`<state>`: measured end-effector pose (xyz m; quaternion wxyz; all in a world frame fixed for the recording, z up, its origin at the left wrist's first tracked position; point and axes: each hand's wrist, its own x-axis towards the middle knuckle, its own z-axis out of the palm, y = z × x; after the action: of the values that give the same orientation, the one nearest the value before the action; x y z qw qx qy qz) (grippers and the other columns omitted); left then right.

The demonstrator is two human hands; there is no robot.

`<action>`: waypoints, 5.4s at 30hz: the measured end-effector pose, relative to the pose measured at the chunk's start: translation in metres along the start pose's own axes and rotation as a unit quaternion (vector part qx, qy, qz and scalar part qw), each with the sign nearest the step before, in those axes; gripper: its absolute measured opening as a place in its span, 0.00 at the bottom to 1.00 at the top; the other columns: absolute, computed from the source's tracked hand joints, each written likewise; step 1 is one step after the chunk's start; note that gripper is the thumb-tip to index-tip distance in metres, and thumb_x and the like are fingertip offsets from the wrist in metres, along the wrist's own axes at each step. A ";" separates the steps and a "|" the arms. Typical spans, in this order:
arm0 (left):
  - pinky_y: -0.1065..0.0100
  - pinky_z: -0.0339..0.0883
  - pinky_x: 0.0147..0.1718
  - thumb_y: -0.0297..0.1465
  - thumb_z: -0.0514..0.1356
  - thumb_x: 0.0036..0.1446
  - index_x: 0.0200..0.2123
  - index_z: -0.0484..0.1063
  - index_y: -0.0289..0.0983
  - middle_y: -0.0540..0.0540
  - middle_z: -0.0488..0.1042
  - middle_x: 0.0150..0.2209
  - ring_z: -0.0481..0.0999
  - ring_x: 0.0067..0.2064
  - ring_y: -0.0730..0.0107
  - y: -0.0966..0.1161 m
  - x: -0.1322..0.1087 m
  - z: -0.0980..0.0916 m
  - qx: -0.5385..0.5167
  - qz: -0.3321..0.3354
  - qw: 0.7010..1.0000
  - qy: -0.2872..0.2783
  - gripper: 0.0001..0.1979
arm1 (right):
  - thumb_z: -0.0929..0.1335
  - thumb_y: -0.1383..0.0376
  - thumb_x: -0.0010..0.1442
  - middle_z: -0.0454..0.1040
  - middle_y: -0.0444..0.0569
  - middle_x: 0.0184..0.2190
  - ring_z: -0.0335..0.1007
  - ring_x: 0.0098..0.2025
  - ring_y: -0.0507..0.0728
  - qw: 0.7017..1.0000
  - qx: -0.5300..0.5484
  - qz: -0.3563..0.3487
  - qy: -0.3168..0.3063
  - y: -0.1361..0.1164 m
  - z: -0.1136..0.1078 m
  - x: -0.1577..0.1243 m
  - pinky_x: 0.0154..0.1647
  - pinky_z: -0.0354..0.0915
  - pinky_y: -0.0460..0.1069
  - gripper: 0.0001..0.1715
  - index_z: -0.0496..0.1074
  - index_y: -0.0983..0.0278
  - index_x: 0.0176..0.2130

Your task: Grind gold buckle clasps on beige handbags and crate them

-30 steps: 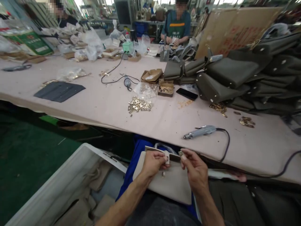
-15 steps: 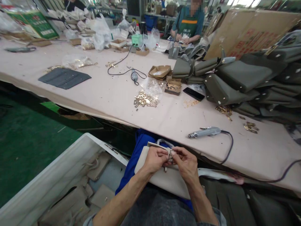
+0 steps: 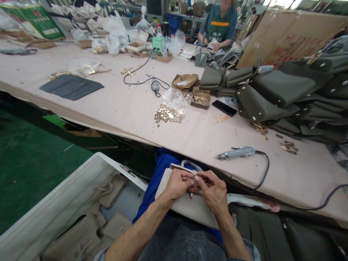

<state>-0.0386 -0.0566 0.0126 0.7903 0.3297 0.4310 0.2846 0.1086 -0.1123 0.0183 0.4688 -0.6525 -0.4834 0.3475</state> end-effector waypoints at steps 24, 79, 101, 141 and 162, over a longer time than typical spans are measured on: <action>0.65 0.77 0.27 0.35 0.77 0.34 0.33 0.83 0.27 0.38 0.82 0.27 0.81 0.25 0.63 -0.013 -0.003 0.011 -0.048 -0.013 0.996 0.075 0.22 | 0.70 0.61 0.64 0.76 0.47 0.32 0.72 0.33 0.55 0.995 -0.083 -0.051 0.015 0.003 0.001 -0.004 0.33 0.65 0.48 0.08 0.80 0.60 0.37; 0.72 0.49 0.20 0.32 0.74 0.35 0.22 0.77 0.31 0.50 0.69 0.18 0.62 0.19 0.78 -0.007 0.002 0.003 -0.051 -0.059 0.996 0.035 0.12 | 0.72 0.46 0.59 0.71 0.45 0.19 0.62 0.20 0.50 0.983 0.106 0.136 -0.061 0.009 0.003 -0.029 0.21 0.58 0.44 0.24 0.75 0.65 0.31; 0.71 0.54 0.22 0.28 0.73 0.39 0.19 0.72 0.34 0.52 0.65 0.18 0.60 0.20 0.77 -0.019 0.014 0.003 -0.118 -0.059 0.990 0.051 0.11 | 0.73 0.47 0.58 0.70 0.44 0.23 0.65 0.23 0.51 0.976 0.159 0.148 -0.034 0.020 0.018 -0.036 0.25 0.61 0.45 0.23 0.72 0.65 0.34; 0.72 0.54 0.19 0.22 0.70 0.33 0.22 0.72 0.32 0.50 0.69 0.18 0.65 0.19 0.75 -0.024 0.019 -0.005 -0.094 -0.063 0.994 -0.003 0.10 | 0.83 0.60 0.43 0.74 0.46 0.22 0.65 0.20 0.50 0.939 0.277 0.196 -0.049 0.052 0.015 -0.027 0.21 0.61 0.44 0.23 0.71 0.66 0.30; 0.71 0.55 0.21 0.31 0.77 0.34 0.21 0.73 0.31 0.51 0.68 0.19 0.65 0.21 0.77 -0.023 0.015 -0.002 -0.102 -0.028 0.994 0.014 0.16 | 0.73 0.52 0.60 0.75 0.48 0.30 0.71 0.28 0.54 0.997 -0.032 0.034 0.067 0.011 0.020 -0.045 0.32 0.69 0.48 0.18 0.73 0.63 0.40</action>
<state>-0.0292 -0.0590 -0.0134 0.8212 0.2309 0.4199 0.3100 0.0803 -0.1505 0.0017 0.4672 -0.7049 -0.4390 0.3034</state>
